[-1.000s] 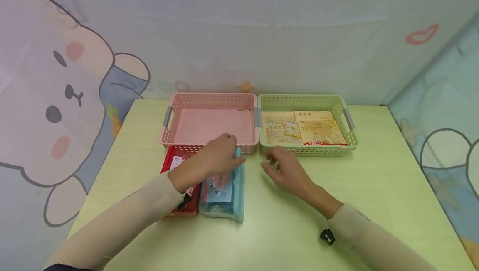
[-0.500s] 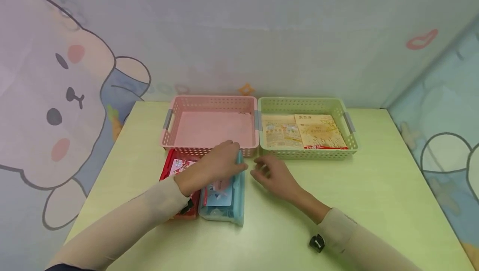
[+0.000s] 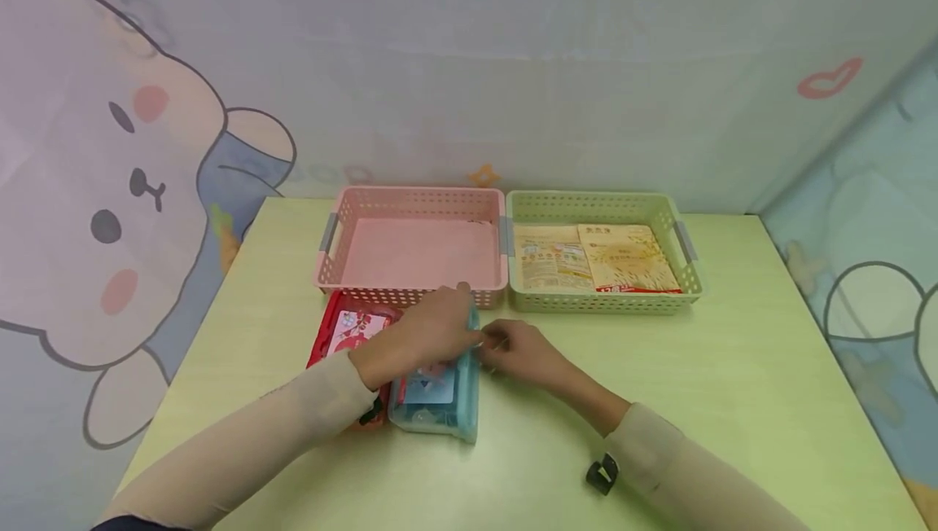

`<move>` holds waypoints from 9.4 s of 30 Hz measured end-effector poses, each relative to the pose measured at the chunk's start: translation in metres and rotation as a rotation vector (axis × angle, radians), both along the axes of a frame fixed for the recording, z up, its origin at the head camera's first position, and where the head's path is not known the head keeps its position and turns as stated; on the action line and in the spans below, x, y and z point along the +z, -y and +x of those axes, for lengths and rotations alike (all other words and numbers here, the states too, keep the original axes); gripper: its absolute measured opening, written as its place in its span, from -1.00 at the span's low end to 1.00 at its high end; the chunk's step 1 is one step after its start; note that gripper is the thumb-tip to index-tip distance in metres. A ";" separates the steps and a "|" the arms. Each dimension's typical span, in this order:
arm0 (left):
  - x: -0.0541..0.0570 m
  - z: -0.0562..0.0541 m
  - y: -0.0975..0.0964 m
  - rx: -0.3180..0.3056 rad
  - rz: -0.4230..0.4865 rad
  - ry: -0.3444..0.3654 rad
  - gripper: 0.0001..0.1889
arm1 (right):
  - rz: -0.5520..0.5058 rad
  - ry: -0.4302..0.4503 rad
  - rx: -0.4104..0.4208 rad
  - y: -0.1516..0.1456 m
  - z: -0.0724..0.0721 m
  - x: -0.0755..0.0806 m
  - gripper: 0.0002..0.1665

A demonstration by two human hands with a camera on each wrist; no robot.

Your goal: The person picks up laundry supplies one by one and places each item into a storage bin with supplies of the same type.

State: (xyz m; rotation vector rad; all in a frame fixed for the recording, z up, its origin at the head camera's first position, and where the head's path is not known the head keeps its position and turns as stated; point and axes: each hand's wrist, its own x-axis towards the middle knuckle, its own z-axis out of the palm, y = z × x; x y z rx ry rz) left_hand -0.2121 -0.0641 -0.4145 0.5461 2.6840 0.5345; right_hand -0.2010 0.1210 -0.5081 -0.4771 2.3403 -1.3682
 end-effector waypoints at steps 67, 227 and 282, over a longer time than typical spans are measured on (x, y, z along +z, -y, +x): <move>0.000 0.001 0.055 0.031 0.156 0.259 -0.40 | -0.287 0.456 0.031 -0.019 0.022 0.044 -0.75; 0.061 -0.026 0.058 0.245 0.728 0.064 -0.27 | -0.249 0.002 -0.222 -0.011 -0.025 0.160 -0.24; 0.011 -0.113 0.040 0.375 0.535 -0.083 -0.45 | -0.092 0.003 -0.346 0.011 -0.116 0.103 -0.34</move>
